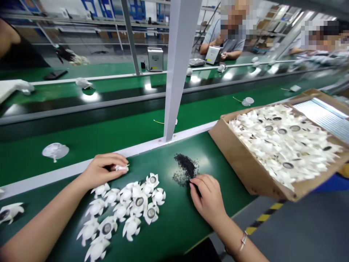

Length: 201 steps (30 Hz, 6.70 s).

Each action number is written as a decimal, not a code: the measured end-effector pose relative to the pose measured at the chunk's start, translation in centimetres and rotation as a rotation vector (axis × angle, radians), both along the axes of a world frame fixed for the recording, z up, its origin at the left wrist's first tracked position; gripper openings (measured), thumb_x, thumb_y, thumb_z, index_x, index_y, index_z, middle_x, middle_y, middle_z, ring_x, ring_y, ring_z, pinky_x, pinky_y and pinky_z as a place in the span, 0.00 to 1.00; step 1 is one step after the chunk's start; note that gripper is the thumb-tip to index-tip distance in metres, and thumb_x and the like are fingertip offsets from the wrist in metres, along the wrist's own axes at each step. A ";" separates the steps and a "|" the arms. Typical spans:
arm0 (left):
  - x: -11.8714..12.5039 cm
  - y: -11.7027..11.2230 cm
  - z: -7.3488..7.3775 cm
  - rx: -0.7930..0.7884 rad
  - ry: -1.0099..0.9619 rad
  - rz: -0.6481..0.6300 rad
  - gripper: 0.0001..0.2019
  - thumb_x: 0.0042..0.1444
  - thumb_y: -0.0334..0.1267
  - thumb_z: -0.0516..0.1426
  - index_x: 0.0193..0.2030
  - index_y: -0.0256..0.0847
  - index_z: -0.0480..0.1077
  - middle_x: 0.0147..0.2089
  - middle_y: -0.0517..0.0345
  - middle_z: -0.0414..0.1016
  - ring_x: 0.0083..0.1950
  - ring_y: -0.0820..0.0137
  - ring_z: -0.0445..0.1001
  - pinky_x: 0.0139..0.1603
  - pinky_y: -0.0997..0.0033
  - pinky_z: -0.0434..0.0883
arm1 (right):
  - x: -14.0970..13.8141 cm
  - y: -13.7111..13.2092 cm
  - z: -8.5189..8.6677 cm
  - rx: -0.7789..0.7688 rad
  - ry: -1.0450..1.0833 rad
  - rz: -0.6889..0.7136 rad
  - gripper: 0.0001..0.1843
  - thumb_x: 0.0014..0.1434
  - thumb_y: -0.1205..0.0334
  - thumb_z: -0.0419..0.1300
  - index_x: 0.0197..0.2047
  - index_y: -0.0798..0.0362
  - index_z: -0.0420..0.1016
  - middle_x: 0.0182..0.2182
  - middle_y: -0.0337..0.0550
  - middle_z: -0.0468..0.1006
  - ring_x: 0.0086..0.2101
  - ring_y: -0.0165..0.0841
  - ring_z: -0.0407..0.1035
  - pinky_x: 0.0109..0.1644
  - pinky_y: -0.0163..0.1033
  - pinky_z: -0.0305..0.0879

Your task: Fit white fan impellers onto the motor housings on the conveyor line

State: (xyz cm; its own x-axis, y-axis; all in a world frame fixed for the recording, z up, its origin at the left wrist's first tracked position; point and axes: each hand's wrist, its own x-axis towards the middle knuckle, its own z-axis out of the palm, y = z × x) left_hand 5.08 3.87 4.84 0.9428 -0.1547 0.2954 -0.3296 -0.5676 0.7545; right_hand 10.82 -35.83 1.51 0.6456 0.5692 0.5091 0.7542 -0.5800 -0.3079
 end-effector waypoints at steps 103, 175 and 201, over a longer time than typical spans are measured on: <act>-0.3 1.3 -0.9 -0.543 0.307 0.172 0.16 0.53 0.46 0.65 0.41 0.35 0.76 0.35 0.54 0.77 0.35 0.71 0.73 0.39 0.72 0.70 | 3.7 20.5 5.0 0.594 1.172 0.218 0.17 0.56 0.47 0.62 0.41 0.52 0.74 0.36 0.44 0.76 0.30 0.31 0.68 0.30 0.36 0.66; -2.1 1.5 -0.5 -0.106 0.154 0.030 0.21 0.48 0.37 0.68 0.50 0.41 0.75 0.50 0.54 0.78 0.48 0.66 0.75 0.45 0.71 0.71 | 4.0 8.8 3.7 -0.166 0.181 0.254 0.07 0.66 0.63 0.53 0.37 0.51 0.71 0.34 0.45 0.73 0.31 0.34 0.69 0.33 0.40 0.67; -2.1 2.2 -0.5 -0.189 0.236 -0.007 0.21 0.47 0.31 0.67 0.48 0.42 0.70 0.46 0.58 0.80 0.48 0.68 0.77 0.48 0.70 0.71 | 2.3 22.8 3.9 -0.228 0.126 0.684 0.06 0.64 0.69 0.56 0.36 0.55 0.73 0.33 0.44 0.72 0.33 0.33 0.67 0.37 0.37 0.63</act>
